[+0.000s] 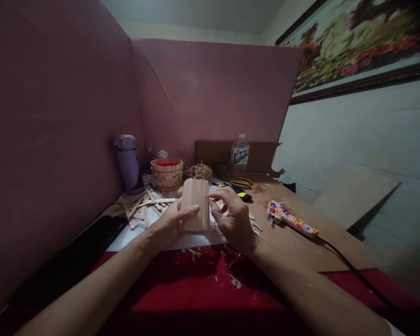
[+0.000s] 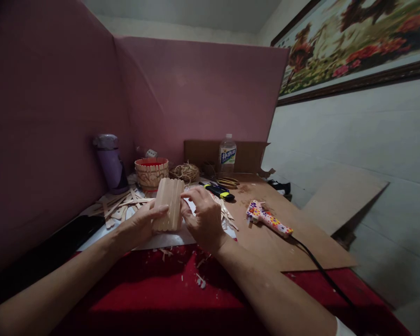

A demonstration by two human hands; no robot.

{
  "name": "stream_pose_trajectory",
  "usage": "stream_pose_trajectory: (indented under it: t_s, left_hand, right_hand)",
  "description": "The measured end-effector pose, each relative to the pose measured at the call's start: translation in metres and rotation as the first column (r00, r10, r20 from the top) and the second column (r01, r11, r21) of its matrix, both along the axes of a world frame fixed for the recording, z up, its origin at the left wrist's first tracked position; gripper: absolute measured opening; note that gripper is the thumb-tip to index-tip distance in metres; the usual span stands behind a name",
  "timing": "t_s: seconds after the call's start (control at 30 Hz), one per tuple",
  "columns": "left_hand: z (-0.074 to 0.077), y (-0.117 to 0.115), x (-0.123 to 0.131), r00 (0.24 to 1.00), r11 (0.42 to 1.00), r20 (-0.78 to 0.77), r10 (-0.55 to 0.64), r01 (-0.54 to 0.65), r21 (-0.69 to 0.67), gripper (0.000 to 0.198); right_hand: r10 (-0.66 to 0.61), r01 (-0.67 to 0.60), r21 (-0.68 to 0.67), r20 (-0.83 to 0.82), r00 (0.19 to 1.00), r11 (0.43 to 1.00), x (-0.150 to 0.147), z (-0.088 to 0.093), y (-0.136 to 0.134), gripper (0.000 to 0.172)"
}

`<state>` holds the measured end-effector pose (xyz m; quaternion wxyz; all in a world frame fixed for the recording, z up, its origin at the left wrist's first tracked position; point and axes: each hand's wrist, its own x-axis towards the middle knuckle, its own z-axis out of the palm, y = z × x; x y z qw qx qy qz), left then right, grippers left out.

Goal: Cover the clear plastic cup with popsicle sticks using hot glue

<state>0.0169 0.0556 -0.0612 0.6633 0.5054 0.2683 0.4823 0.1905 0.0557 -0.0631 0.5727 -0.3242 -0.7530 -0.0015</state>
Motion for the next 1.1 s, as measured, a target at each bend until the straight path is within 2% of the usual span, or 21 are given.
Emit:
stream_pose_trajectory:
  t_s: [0.27,0.4,0.57,0.8,1.1]
  left_hand:
    - [0.003,-0.003,0.002,0.999,0.999,0.023,0.025,-0.025,0.029,0.058]
    - [0.002,-0.002,0.002,1.0,1.0,0.028,0.004,-0.004,0.031,0.053]
    - [0.0,-0.003,0.003,1.0,0.998,-0.007,0.027,-0.027,0.05,0.056]
    - [0.0,-0.001,0.004,0.999,0.998,-0.02,0.05,-0.049,0.034,0.059]
    - [0.01,-0.008,0.003,0.997,0.996,-0.025,0.079,-0.08,-0.037,0.063]
  right_hand:
    - [0.016,-0.035,0.141,0.129,0.992,0.989,0.002,0.002,-0.007,0.025]
    - [0.036,-0.052,0.121,0.129,0.991,0.991,0.001,0.002,-0.007,0.021]
    - [0.059,-0.063,0.035,0.101,0.993,0.997,-0.002,0.001,-0.004,0.005]
    - [0.012,-0.02,0.047,0.162,0.987,0.999,-0.004,0.003,-0.005,0.011]
    - [-0.017,0.019,0.074,-0.029,0.999,0.997,0.0,0.002,-0.003,0.01]
